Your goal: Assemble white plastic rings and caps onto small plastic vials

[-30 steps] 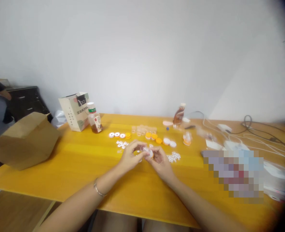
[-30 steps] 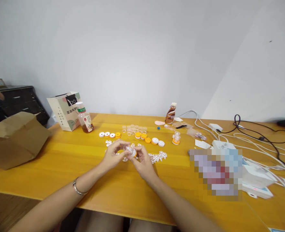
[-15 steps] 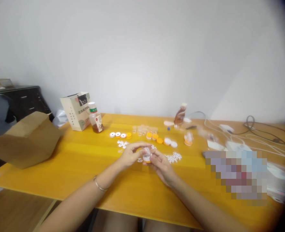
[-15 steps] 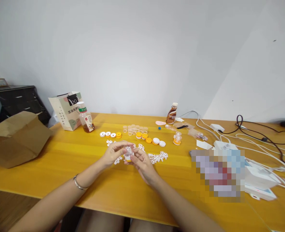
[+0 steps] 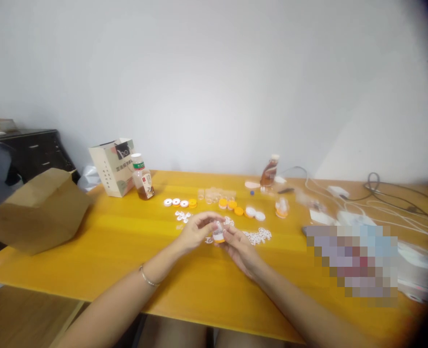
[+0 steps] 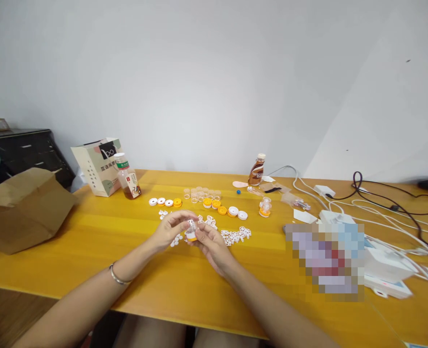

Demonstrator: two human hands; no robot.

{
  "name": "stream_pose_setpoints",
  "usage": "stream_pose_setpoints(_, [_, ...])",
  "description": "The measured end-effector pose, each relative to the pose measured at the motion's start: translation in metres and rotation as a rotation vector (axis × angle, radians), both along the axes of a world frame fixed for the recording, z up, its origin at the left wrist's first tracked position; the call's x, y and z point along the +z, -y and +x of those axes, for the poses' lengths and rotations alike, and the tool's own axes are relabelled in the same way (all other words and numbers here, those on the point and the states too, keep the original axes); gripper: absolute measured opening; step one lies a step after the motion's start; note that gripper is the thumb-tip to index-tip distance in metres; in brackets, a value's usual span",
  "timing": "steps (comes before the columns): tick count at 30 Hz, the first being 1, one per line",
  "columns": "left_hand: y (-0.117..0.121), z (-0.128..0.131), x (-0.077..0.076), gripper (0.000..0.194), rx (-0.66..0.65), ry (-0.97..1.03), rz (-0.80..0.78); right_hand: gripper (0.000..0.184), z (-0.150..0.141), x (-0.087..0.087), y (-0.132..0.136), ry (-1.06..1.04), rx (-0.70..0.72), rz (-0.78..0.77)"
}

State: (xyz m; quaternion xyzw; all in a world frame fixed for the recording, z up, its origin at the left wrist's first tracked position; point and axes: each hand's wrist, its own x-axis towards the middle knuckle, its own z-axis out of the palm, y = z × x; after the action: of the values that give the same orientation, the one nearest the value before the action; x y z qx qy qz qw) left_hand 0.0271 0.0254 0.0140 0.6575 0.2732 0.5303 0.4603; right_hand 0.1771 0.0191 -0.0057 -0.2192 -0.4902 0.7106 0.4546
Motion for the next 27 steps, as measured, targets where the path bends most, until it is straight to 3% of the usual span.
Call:
stream_pose_setpoints(3, [0.002,-0.002,0.002,0.028,-0.146,0.053,-0.052,0.025,-0.001,-0.002,0.002,-0.048,0.089,-0.06])
stream_pose_setpoints(5, [0.002,-0.002,0.004,0.031,-0.175,0.018,-0.044,0.022,-0.001,-0.003,0.001,-0.027,0.044,-0.026])
stream_pose_setpoints(7, [0.002,-0.002,0.006,0.031,-0.09,-0.079,0.03,0.019,-0.001,-0.003,-0.001,0.037,-0.063,0.079])
stream_pose_setpoints(12, [0.001,-0.002,0.004,0.026,0.308,-0.373,0.214,0.027,0.0,-0.003,-0.004,0.152,-0.285,0.25])
stream_pose_setpoints(15, [0.0,-0.004,0.004,0.022,0.285,-0.448,0.26,0.025,0.002,0.001,-0.002,0.158,-0.277,0.231])
stream_pose_setpoints(19, [0.0,-0.011,0.011,0.024,0.114,-0.445,0.311,0.021,0.004,0.002,-0.002,0.109,-0.099,0.109])
stream_pose_setpoints(21, [0.001,-0.013,0.014,0.026,0.051,-0.462,0.315,0.021,0.004,0.0,-0.004,0.096,-0.085,0.097])
stream_pose_setpoints(27, [0.007,-0.009,0.012,0.025,0.257,-0.635,0.292,0.027,0.002,-0.005,-0.006,0.239,-0.344,0.344])
